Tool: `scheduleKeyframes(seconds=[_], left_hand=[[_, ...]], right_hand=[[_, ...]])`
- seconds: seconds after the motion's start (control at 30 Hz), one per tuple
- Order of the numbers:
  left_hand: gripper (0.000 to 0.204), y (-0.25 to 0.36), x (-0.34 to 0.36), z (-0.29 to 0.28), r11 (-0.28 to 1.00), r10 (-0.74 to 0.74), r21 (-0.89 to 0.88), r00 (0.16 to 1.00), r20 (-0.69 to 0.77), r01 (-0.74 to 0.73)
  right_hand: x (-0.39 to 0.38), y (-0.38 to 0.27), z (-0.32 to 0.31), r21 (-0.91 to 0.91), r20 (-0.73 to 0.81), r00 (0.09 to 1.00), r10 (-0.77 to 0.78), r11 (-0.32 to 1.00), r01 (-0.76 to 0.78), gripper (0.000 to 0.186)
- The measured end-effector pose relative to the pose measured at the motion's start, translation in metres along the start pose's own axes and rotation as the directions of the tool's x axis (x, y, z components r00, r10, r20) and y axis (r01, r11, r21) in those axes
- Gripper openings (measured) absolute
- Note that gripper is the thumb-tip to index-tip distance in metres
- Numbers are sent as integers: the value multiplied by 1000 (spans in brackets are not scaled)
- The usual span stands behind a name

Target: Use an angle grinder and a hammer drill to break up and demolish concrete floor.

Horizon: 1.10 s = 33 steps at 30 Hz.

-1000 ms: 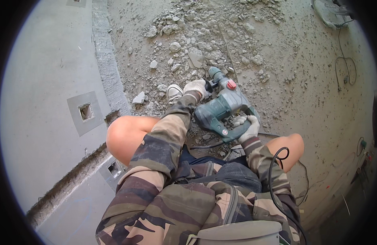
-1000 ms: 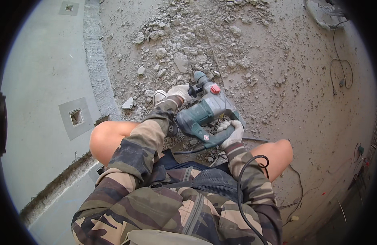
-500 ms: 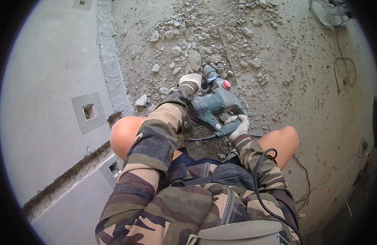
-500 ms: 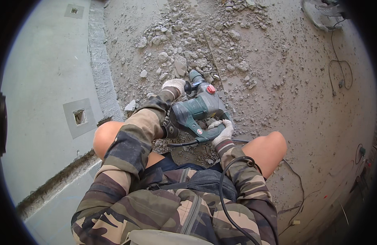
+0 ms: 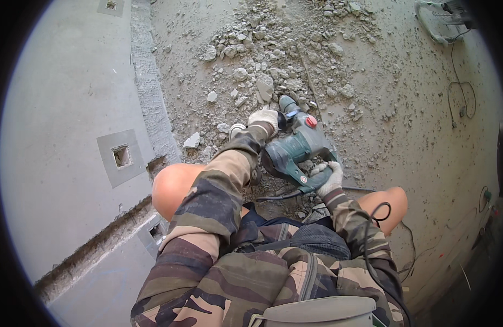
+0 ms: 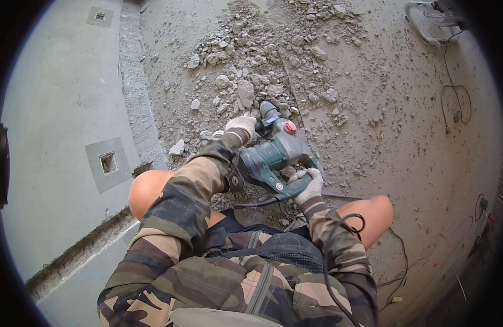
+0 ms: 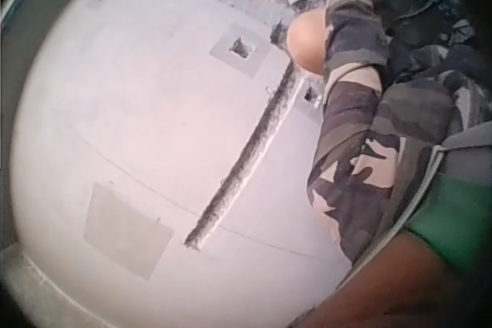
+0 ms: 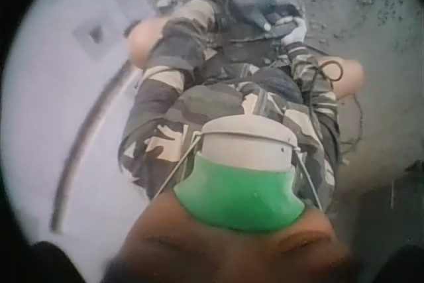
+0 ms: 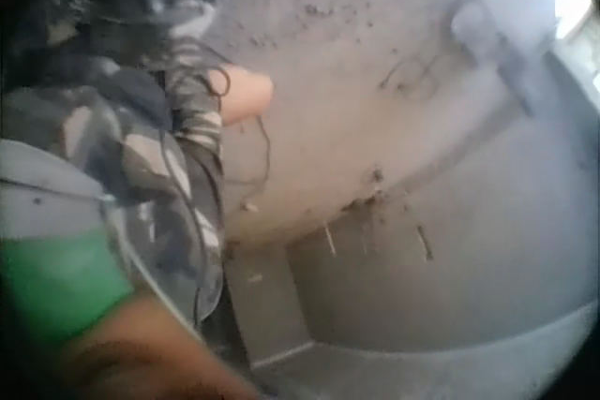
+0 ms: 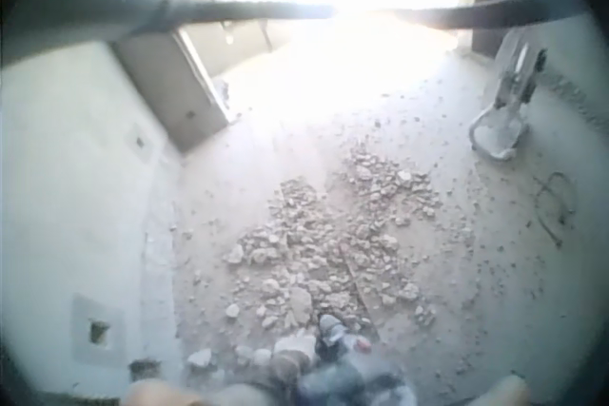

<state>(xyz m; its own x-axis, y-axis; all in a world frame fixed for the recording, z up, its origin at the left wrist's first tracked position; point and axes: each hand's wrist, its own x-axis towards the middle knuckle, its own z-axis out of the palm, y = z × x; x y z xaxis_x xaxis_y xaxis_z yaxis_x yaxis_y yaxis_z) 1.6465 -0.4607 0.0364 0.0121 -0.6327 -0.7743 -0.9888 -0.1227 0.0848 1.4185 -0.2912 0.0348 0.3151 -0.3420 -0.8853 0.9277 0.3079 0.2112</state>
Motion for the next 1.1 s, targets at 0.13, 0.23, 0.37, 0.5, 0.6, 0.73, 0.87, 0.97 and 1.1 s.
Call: scheduleKeyframes(seconds=[0.13,0.23,0.37,0.5,0.6,0.73,0.87,0.97,1.1], left_hand=[[32,-29,24,-13,992,127,-18,988,86,-126],[33,-35,34,-17,992,97,79,993,66,-102],[36,-31,39,-22,986,122,98,987,105,-132],[32,-29,38,-26,983,103,145,993,60,-111],[32,-26,36,-26,980,130,147,991,20,-132],[34,-20,38,-28,984,114,135,993,-7,-112],[35,-23,48,-30,982,101,165,995,-19,-96],[35,-29,58,-26,983,112,149,993,-19,-108],[34,-34,71,-23,986,70,152,996,-46,-63]], right_hand=[[23,25,7,48,-105,994,-36,998,41,15],[29,35,11,94,-56,997,49,995,-44,17],[35,37,12,63,-133,991,-4,998,13,19],[43,36,10,15,-156,987,26,1000,-24,20],[47,34,9,46,-149,988,48,998,-42,21],[50,31,11,16,-113,992,49,999,-47,23],[56,30,15,-10,-139,990,27,1000,-28,23],[60,31,15,-3,-131,991,12,1000,-12,22],[64,35,18,43,-101,995,-2,999,6,21]])
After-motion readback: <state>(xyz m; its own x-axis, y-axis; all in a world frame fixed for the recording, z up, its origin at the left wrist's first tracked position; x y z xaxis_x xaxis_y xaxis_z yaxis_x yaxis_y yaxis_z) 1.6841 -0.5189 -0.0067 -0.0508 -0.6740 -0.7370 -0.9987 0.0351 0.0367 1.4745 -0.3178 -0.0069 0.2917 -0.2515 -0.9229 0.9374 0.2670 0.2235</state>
